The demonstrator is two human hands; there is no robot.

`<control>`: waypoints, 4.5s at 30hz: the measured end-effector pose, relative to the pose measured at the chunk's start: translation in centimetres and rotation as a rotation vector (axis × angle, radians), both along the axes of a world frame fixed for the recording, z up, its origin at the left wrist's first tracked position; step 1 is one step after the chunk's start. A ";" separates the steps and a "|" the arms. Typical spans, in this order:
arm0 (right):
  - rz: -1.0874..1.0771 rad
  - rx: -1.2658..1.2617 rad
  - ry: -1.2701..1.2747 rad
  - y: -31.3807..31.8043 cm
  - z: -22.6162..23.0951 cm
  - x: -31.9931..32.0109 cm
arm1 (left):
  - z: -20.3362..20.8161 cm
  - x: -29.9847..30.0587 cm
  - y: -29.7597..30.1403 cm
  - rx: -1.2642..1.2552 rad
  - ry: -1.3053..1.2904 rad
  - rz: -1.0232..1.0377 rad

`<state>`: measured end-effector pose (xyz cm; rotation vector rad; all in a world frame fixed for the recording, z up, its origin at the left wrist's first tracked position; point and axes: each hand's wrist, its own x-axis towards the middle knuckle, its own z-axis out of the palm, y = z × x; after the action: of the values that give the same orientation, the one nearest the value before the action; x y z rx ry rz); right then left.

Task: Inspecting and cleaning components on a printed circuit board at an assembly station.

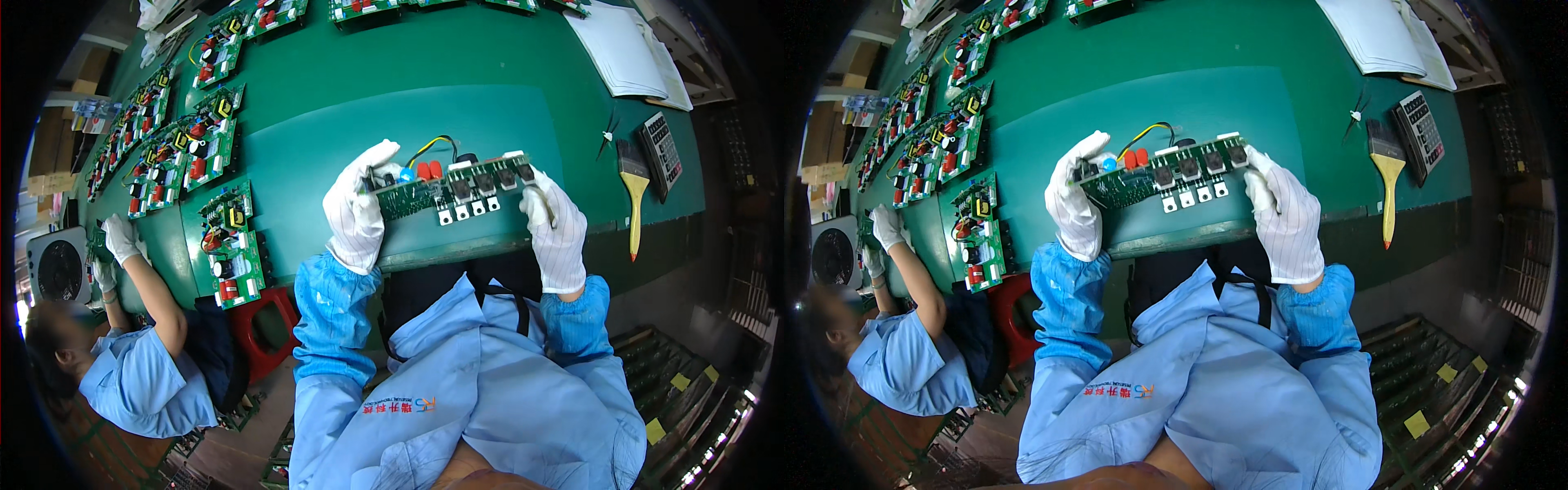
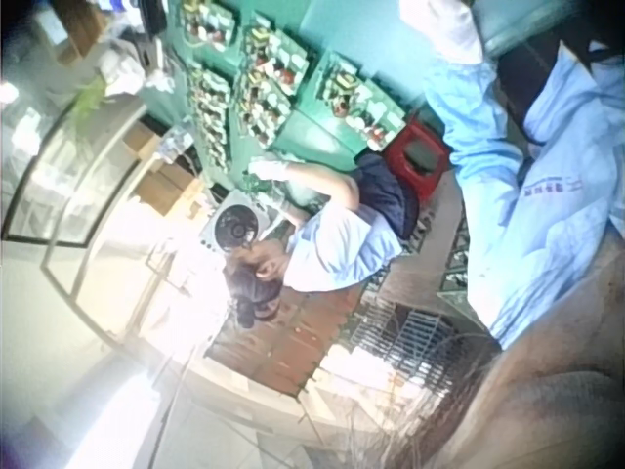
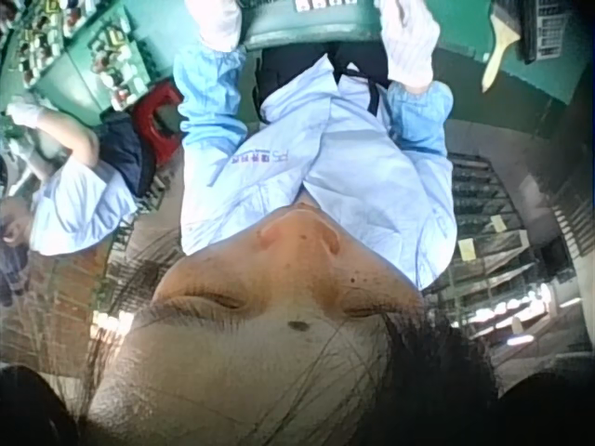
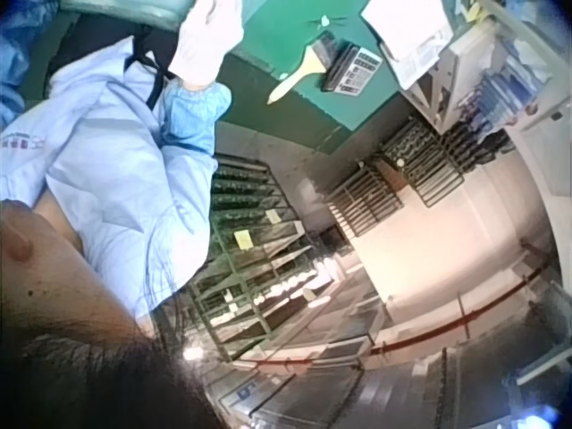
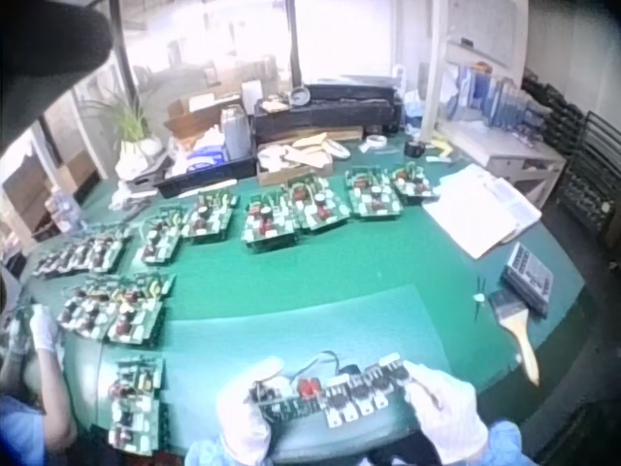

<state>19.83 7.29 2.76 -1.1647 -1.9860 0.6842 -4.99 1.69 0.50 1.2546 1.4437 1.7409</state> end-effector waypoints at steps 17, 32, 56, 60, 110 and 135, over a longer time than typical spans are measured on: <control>0.365 0.090 -0.663 -5.4 -0.1 -1.3 | -0.3 -1.6 -0.5 0.100 0.173 -0.301; 0.384 0.178 -0.530 -6.4 -0.7 -4.7 | 0.2 -1.3 -0.1 0.011 0.123 -0.213; 0.011 -0.279 -0.012 -3.5 1.3 1.0 | -0.3 -1.3 0.3 -0.079 -0.080 -0.144; -0.068 -0.456 0.128 -3.4 1.3 1.1 | -0.1 -1.1 0.4 -0.086 -0.120 -0.125; 0.485 0.170 -0.544 -2.1 -0.7 -4.7 | 0.2 -0.7 0.6 -0.045 -0.233 -0.411; 0.466 0.067 -0.093 -1.9 -1.3 -2.2 | 0.8 -0.5 1.2 -0.083 -0.314 -0.378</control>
<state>17.62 5.39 1.49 -0.7052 -2.3692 0.7956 -5.48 2.91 1.32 1.0708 1.0133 1.5229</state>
